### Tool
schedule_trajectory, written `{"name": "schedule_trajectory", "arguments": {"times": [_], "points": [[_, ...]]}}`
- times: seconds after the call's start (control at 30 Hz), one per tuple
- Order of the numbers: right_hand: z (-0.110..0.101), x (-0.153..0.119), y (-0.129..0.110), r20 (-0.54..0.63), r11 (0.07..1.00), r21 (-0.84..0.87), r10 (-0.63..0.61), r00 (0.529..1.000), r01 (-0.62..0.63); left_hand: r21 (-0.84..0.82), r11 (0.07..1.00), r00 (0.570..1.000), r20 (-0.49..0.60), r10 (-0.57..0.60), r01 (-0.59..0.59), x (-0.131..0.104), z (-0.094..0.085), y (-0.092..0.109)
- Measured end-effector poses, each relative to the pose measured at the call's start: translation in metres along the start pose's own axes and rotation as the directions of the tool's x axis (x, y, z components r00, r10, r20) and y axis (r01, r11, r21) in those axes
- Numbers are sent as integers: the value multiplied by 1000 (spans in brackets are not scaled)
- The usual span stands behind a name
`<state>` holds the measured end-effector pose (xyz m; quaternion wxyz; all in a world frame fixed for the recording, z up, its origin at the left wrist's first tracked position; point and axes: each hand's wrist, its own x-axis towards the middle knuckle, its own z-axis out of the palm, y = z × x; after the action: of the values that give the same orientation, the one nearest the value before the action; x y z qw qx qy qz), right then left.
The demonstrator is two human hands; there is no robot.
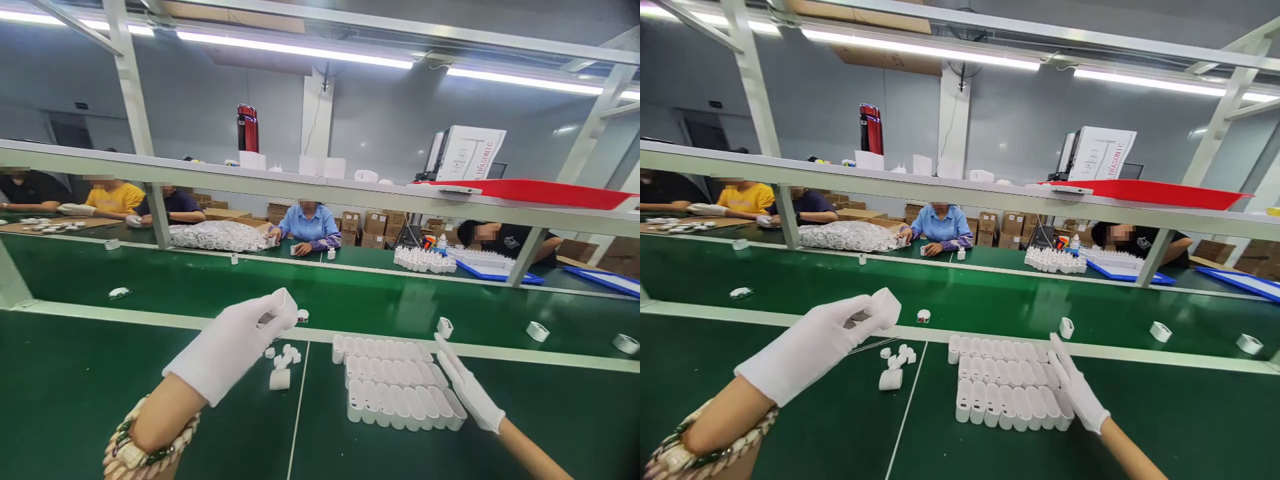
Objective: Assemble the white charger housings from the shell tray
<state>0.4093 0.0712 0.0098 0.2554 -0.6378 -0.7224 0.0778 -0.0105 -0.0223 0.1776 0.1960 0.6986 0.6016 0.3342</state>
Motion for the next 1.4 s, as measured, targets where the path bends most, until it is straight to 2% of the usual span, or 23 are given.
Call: {"name": "schedule_trajectory", "arguments": {"times": [0.1, 0.17, 0.3, 0.4, 0.5, 0.6, 0.67, 0.83, 0.97, 1.07, 1.2, 1.3, 1.4], "points": [[5, 26, -29, 84, 996, 15, -92, 992, 91, -45, 998, 997, -71, 30, -34, -3, -7, -1], [20, 51, -57, 165, 985, 34, -172, 971, 169, -69, 994, 992, -93, 83, -90, -4, -6, -1], [73, 115, -124, 371, 950, 82, -311, 875, 303, -75, 987, 988, -73, 135, -141, -5, -6, 1], [110, 156, -161, 487, 921, 95, -375, 789, 379, -86, 987, 988, -96, 125, -133, -9, -12, 5], [130, 177, -176, 564, 892, 110, -420, 711, 439, -131, 989, 989, -137, 50, -68, -14, -21, 6], [134, 181, -177, 586, 871, 119, -450, 674, 477, -184, 983, 987, -156, -44, 15, -16, -25, 3], [131, 178, -175, 575, 872, 123, -451, 682, 474, -204, 979, 986, -157, -58, 25, -15, -23, 1], [120, 162, -176, 504, 915, 155, -397, 767, 372, -193, 981, 993, -115, -29, 6, -12, -12, 4], [113, 156, -176, 476, 939, 197, -343, 810, 281, -145, 988, 996, -74, -55, 44, -14, -6, 12], [98, 153, -176, 392, 929, 279, -342, 854, 243, -114, 993, 998, -58, -27, 20, -17, -1, 15], [49, 128, -177, 187, 843, 475, -379, 906, 255, -101, 991, 995, -53, 81, -86, -19, 10, 15], [-1, 81, -174, 51, 753, 584, -407, 912, 303, -71, 983, 985, -38, 166, -168, -20, 22, 18], [-40, 23, -171, -34, 701, 611, -440, 897, 367, -1, 957, 955, -60, 289, -289, -20, 36, 22]]}}
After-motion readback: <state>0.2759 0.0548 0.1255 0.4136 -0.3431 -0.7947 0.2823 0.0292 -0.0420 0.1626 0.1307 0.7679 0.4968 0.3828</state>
